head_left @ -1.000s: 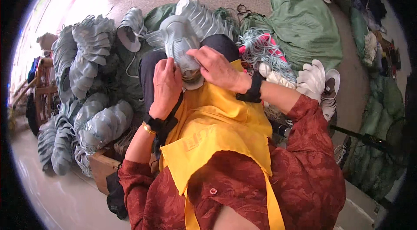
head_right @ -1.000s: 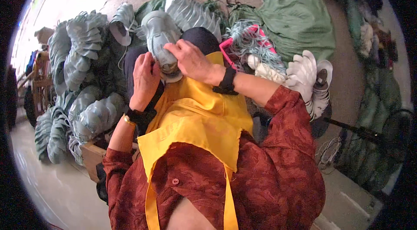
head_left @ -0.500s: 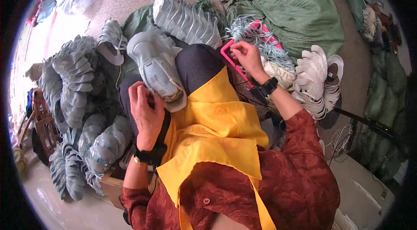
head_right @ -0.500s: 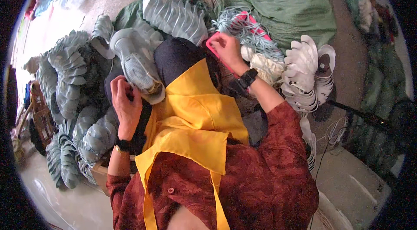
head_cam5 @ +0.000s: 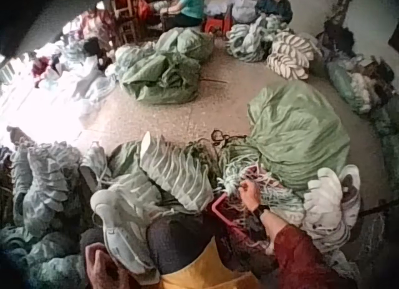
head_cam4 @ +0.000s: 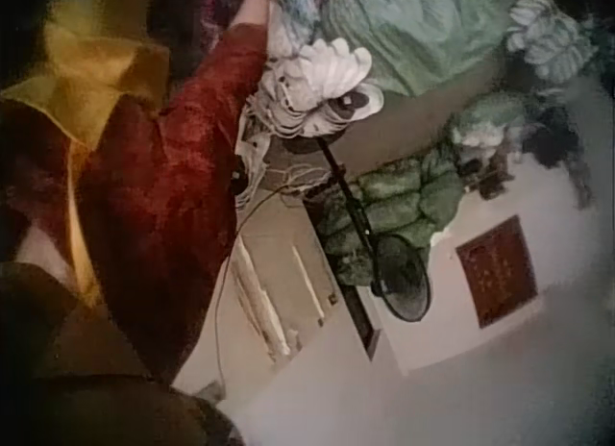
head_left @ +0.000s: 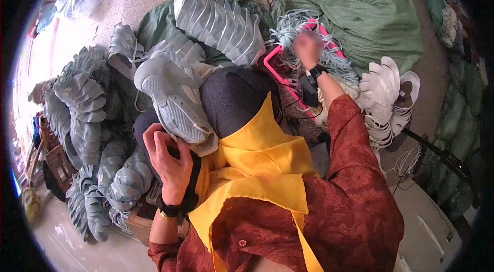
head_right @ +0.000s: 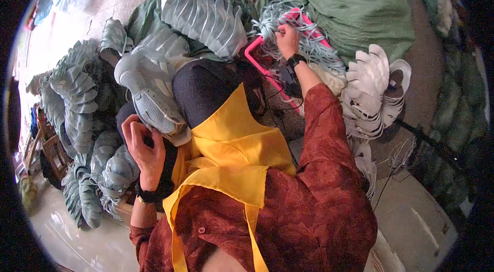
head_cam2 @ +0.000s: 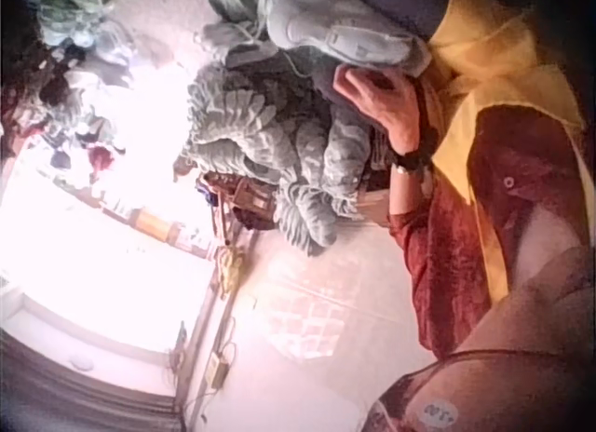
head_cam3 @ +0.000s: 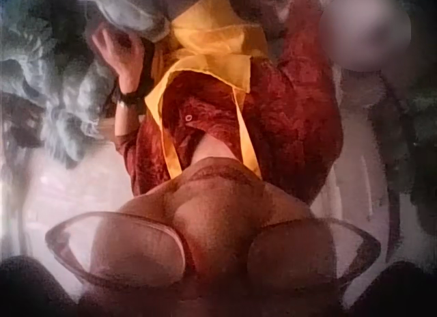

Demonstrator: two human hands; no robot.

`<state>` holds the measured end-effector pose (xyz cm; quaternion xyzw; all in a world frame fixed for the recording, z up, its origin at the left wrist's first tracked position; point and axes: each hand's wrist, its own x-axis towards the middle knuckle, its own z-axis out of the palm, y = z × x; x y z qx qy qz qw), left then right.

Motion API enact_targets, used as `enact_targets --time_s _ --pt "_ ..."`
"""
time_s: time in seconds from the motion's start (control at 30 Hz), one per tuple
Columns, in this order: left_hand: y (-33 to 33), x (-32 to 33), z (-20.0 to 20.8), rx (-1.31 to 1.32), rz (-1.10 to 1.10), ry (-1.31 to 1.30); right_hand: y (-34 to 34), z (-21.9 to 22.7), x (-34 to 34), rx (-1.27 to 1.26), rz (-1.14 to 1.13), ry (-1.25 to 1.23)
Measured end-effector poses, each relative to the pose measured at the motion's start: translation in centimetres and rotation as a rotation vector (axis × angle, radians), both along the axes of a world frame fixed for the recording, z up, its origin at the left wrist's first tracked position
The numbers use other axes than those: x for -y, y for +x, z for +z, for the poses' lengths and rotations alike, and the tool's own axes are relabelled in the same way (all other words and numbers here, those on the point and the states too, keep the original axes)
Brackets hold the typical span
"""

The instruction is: The person sits on the floor and threads white shoelaces through the eyelets of a light-colored sneaker. They pull the laces tight and tie a knot to secure them. The person then picks up another shoe and repeats the lacing process.

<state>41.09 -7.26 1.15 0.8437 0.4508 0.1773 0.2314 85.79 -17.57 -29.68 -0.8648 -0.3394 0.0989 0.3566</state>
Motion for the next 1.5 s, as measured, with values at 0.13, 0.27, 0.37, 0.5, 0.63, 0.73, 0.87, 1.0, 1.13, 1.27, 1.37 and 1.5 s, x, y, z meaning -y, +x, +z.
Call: enact_targets --time_s 0.13,0.27,0.37,0.5,0.63,0.73,0.87,1.0,1.13,1.27,1.37,1.5 --pt "0.5 -0.1 0.1 -0.048 -0.027 0.080 0.8 -0.9 -0.6 0.115 0.059 -0.066" --pt "1.0 0.1 0.4 -0.041 0.043 0.000 1.0 -0.7 -0.5 0.118 0.077 -0.088" --pt "1.0 -0.1 0.3 -0.046 0.016 0.042 0.7 0.6 0.5 0.058 0.079 -0.025" --pt "0.9 0.0 0.1 -0.041 0.003 0.083 -0.7 4.3 2.5 -0.467 0.062 0.182" --pt "0.9 0.3 0.3 -0.029 -0.024 0.128 -3.7 8.3 5.6 -0.779 0.043 0.251" --pt "0.4 0.4 -0.1 0.020 -0.007 0.084 -6.5 11.9 7.0 -0.832 0.012 0.191" --pt "0.0 0.4 -0.4 0.052 -0.021 0.085 -10.8 18.1 5.2 -0.859 0.131 0.290" --pt "-1.0 0.1 -0.9 0.072 -0.062 0.092 -16.3 27.9 1.0 -0.665 0.312 0.403" --pt "-1.5 -0.3 1.1 0.168 -0.058 -0.053 -21.1 33.5 -0.8 -0.553 0.667 0.562" --pt "-1.3 0.0 3.5 0.438 -0.231 -0.081 -24.2 34.6 -0.8 -0.509 0.875 0.506" --pt "0.5 2.2 6.7 0.408 -0.349 -0.235 -26.0 34.6 -0.3 -0.466 0.961 0.588" --pt "0.9 3.3 6.4 0.458 -0.349 -0.457 -25.5 36.1 0.5 -0.461 0.970 0.579"
